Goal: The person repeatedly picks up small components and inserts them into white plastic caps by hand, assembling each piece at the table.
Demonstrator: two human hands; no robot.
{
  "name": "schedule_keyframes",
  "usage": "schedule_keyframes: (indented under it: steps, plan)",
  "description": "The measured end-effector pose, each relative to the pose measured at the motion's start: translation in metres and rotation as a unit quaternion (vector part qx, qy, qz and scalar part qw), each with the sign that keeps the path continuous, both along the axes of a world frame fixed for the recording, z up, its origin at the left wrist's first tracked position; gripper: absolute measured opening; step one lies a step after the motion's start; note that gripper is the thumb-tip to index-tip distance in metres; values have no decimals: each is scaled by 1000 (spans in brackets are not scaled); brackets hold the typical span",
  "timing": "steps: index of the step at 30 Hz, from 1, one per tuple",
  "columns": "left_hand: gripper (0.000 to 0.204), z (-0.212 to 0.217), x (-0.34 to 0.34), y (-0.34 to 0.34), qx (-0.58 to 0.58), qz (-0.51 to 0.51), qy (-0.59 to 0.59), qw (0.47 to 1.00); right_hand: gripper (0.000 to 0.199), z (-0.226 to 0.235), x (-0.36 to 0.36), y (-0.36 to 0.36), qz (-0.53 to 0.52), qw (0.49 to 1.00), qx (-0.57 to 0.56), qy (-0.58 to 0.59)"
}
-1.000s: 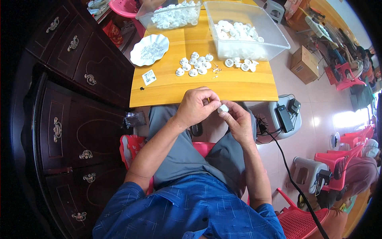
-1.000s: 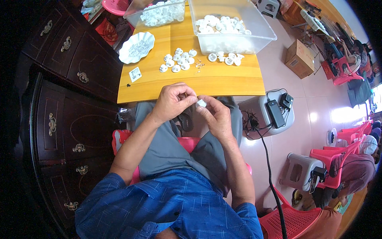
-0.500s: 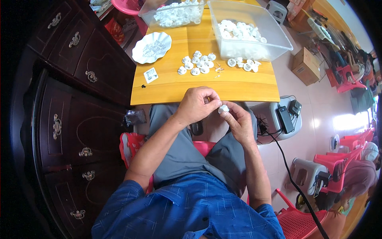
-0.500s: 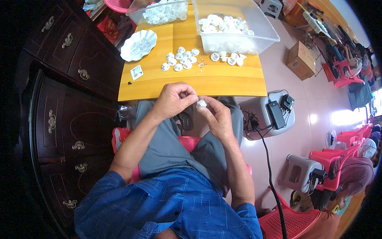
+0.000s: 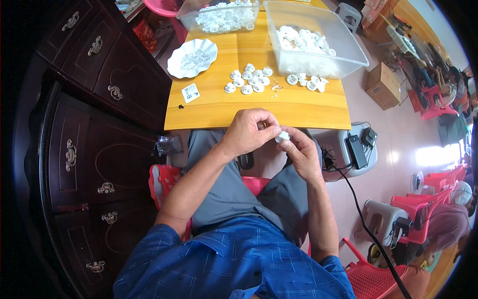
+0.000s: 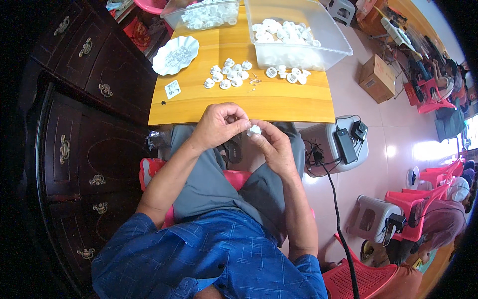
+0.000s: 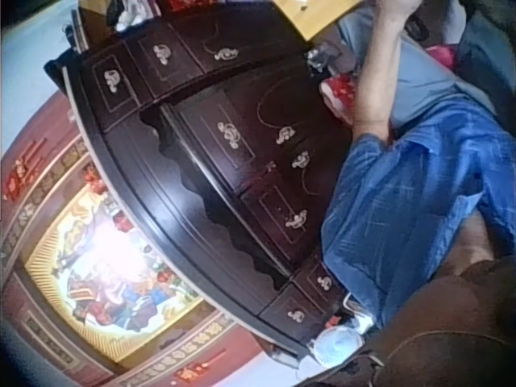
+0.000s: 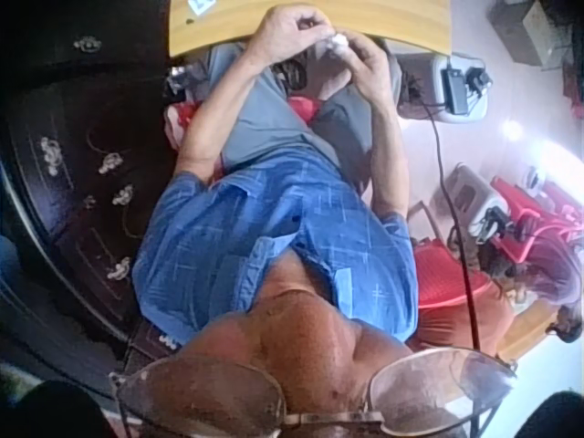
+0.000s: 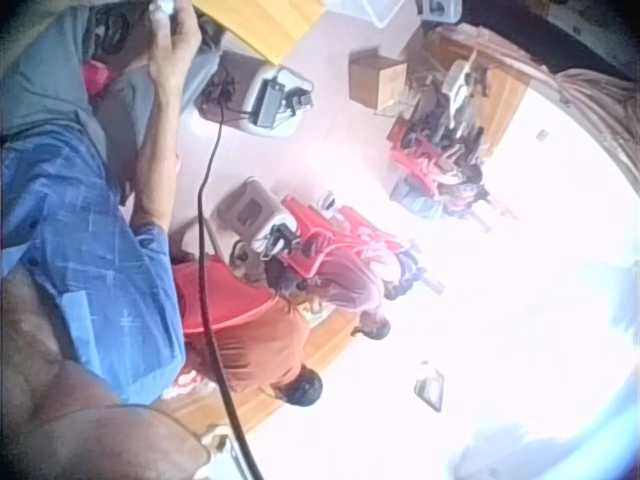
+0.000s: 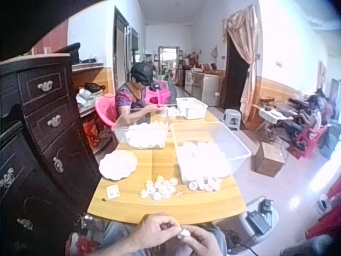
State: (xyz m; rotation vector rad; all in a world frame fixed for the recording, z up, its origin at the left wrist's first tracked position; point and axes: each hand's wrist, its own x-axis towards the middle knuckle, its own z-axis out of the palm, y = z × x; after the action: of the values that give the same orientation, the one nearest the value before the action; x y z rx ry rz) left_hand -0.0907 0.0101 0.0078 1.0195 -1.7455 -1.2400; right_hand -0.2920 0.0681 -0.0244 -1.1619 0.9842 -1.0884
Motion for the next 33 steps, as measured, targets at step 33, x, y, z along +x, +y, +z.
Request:
schedule_keyframes:
  steps: [33]
  plan:
    - [8, -3, 1, -1, -49, 13, -11, 999, 31, -4, 2, 0, -31, 997, -36, 69]
